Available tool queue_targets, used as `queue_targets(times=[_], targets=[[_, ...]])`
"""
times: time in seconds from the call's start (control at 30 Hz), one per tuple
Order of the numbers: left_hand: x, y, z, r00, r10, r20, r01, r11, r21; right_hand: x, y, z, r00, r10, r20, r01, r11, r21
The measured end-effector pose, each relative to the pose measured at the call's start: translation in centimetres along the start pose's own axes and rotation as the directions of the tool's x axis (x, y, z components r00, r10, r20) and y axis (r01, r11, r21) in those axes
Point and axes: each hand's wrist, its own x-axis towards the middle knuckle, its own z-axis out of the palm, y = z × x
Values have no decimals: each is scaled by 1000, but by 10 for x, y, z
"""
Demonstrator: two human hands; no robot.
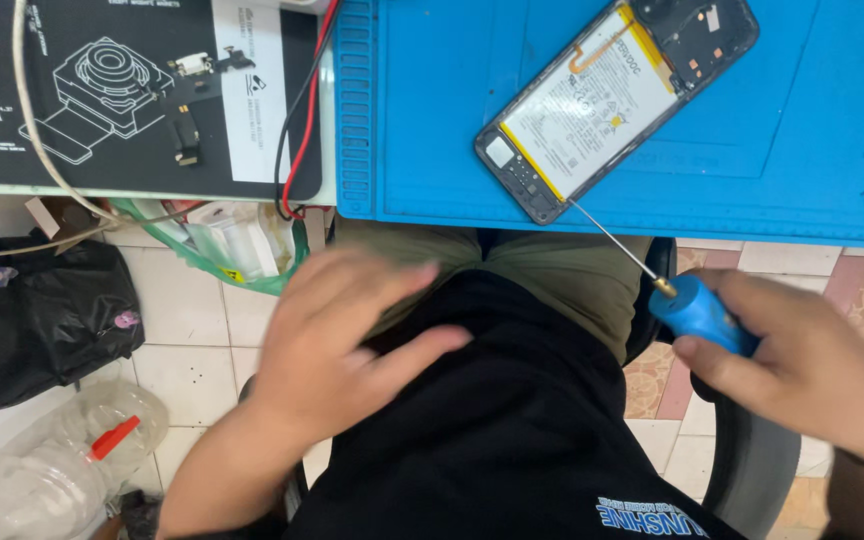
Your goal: The person sits at a repair bench and pries open the back cover of a smartphone by hand, working around the edges. They then use a blue-handled screwdriver to unscrew components from the exposed interior of the phone, at one point picking up a screw from the mat and returning to unscrew the device.
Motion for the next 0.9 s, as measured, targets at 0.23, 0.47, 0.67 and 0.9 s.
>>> queue_targets(times=[0.23,0.47,0.67,0.9], targets=[[70,14,55,984,46,-171,-11,980,201,12,-22,-27,990,-100,-97,47,895,-444],[57,3,61,987,50,-154,-23,985,173,8,-41,-8,999,-20,37,29,966,-258],[55,0,61,984,48,-169,-19,986,168,9,-52,2,999,-49,-11,48,992,-121],[56,0,62,986,38,-165,-6,982,190,12,-52,10,997,-68,27,71,989,-131]])
